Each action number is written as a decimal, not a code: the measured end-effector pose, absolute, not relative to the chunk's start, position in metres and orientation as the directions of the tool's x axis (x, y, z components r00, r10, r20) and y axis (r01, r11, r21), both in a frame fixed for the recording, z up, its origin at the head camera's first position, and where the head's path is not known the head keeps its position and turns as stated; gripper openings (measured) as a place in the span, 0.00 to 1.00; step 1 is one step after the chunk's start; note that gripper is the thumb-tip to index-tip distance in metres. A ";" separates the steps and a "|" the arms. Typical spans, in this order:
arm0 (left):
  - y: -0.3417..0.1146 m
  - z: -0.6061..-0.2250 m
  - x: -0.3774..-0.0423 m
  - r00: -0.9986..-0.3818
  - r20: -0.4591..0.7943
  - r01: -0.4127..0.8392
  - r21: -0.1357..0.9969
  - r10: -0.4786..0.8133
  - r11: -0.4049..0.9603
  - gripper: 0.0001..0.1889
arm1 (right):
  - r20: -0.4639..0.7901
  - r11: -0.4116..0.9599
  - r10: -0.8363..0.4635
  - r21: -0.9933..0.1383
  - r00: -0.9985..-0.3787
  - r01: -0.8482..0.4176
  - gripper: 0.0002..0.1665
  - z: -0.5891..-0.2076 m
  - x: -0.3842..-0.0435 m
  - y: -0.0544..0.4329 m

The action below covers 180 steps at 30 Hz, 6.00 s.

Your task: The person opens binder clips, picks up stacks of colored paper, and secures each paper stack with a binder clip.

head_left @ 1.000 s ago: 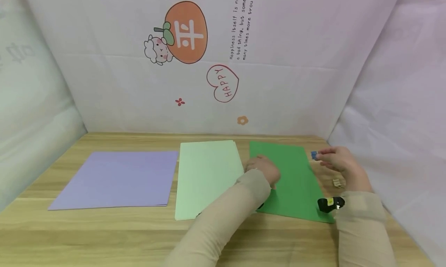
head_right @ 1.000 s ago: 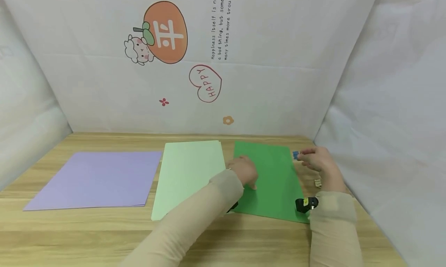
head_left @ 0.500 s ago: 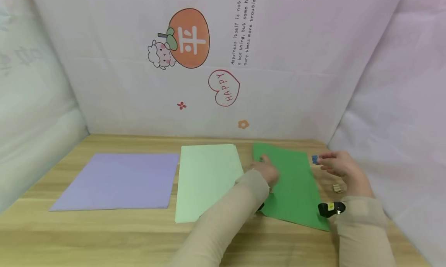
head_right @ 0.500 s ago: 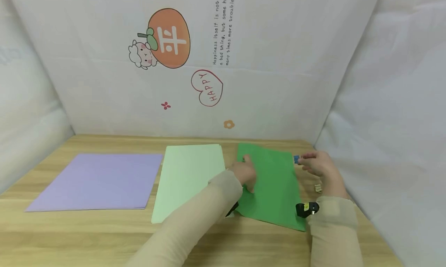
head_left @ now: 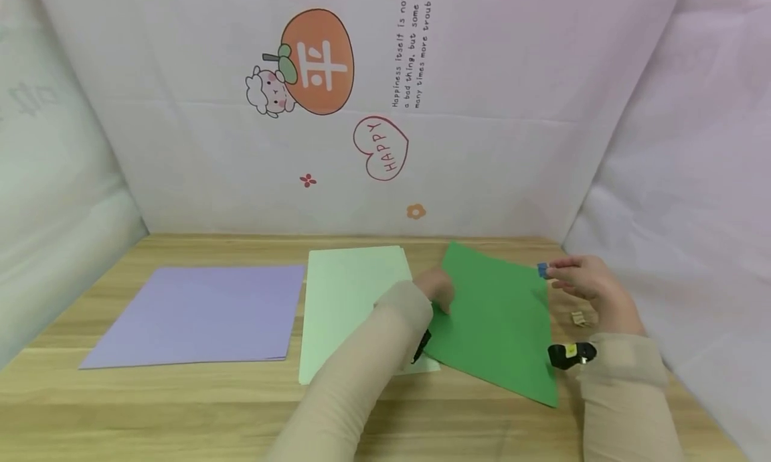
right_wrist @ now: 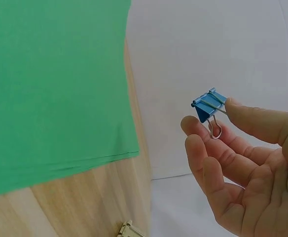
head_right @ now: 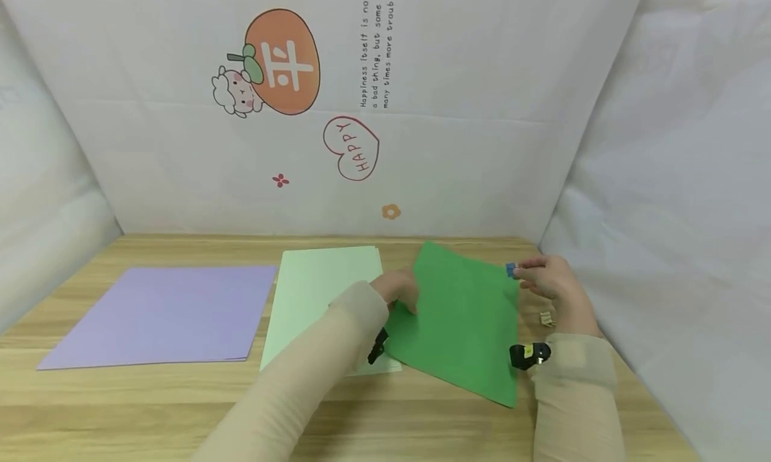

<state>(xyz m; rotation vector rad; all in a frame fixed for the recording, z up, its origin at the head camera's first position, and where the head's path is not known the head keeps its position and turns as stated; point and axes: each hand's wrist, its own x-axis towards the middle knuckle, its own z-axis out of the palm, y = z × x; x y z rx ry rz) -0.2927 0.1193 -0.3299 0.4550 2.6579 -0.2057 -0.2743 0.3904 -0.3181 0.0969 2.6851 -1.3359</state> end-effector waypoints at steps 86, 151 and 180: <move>-0.100 -0.295 -0.253 -0.958 0.059 0.116 0.975 0.282 0.191 0.33 | 0.130 -0.422 -0.227 -0.906 -0.965 -0.023 0.08 -0.252 -0.250 0.276; -0.125 -0.290 -0.256 -0.964 0.062 0.115 0.975 0.260 0.191 0.36 | -0.090 -0.207 -0.261 -0.967 -0.961 0.146 0.09 -0.265 -0.263 0.247; -0.119 -0.292 -0.257 -0.964 0.059 0.110 0.976 0.259 0.189 0.35 | -0.049 -0.203 -0.314 -0.972 -0.948 0.117 0.10 -0.264 -0.263 0.244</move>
